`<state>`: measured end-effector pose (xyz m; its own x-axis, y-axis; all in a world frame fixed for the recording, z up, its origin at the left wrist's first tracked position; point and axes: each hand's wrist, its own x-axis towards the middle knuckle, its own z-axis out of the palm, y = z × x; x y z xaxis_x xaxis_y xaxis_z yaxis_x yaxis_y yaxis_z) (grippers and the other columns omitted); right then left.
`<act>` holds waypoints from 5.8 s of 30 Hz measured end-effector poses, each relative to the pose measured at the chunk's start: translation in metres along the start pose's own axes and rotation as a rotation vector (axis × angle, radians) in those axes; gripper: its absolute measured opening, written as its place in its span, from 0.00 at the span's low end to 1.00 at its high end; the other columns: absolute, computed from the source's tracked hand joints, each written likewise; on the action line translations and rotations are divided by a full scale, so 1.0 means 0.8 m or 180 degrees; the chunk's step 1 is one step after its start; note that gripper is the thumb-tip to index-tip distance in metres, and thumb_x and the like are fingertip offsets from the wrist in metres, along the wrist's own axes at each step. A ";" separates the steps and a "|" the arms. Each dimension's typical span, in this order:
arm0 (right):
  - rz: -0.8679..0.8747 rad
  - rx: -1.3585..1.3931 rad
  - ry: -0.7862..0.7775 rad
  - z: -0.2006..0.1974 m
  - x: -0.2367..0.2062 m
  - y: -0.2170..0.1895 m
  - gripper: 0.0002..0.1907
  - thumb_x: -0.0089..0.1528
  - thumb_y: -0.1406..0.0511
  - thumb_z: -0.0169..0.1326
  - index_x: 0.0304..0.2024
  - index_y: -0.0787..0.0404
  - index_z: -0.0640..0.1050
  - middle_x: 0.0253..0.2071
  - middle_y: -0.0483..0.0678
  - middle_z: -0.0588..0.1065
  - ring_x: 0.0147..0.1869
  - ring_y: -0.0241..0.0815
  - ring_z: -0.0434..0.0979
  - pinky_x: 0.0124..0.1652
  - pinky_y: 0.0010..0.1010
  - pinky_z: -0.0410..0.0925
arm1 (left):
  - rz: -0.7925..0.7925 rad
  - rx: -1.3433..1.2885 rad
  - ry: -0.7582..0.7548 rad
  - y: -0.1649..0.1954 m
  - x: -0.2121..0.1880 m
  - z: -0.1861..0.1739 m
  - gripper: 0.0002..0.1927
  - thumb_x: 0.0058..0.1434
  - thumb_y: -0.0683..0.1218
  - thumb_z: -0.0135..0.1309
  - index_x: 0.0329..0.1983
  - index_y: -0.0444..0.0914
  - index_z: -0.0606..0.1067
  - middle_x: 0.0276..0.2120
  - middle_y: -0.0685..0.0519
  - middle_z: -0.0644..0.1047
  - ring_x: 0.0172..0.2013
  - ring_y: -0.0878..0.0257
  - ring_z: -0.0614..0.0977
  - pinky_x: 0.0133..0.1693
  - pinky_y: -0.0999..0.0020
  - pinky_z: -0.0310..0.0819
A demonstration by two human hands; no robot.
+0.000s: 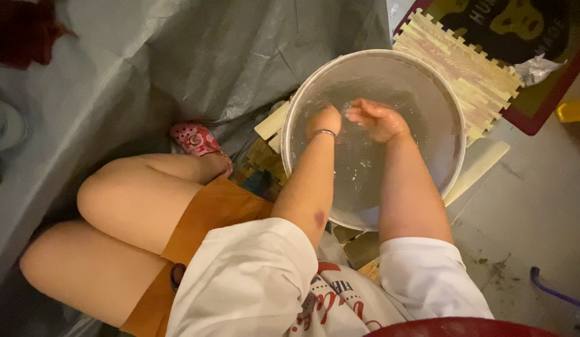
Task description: The person sits on the floor and unwraps ceramic bowls and cups from newspaper. They dip the ceramics in a bucket of water, wipe them with a brown cloth, and wrap them again in newspaper, placing wrapped pieces on the table.
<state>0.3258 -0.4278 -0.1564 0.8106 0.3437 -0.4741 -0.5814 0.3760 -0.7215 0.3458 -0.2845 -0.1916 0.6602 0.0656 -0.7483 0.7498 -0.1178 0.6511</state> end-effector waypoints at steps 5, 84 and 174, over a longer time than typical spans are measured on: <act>0.0444 -0.0073 0.0906 -0.037 0.043 0.019 0.14 0.69 0.55 0.53 0.39 0.58 0.76 0.28 0.45 0.75 0.31 0.41 0.75 0.29 0.31 0.67 | 0.1001 0.1029 -0.0286 0.006 -0.029 0.008 0.46 0.59 0.72 0.45 0.72 0.41 0.58 0.66 0.37 0.64 0.65 0.42 0.67 0.61 0.48 0.61; -0.0537 -0.4415 0.2082 0.044 -0.045 -0.105 0.21 0.65 0.49 0.56 0.46 0.57 0.84 0.36 0.50 0.81 0.40 0.46 0.81 0.44 0.40 0.70 | 0.2212 0.2790 0.0261 0.074 -0.170 -0.048 0.44 0.43 0.58 0.72 0.63 0.46 0.67 0.54 0.40 0.72 0.49 0.40 0.80 0.47 0.50 0.77; -0.2466 -0.3619 0.1849 0.057 -0.079 -0.048 0.43 0.48 0.63 0.73 0.62 0.63 0.66 0.53 0.55 0.76 0.52 0.51 0.78 0.51 0.39 0.72 | 0.4155 0.3627 0.0908 -0.053 -0.150 -0.082 0.16 0.58 0.53 0.56 0.41 0.36 0.79 0.38 0.48 0.78 0.46 0.53 0.76 0.55 0.57 0.63</act>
<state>0.2936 -0.4246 -0.0755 0.9574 -0.1071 0.2683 0.1375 -0.6481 -0.7491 0.2373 -0.2227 -0.1210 0.8302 -0.4879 0.2696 -0.5501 -0.7954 0.2546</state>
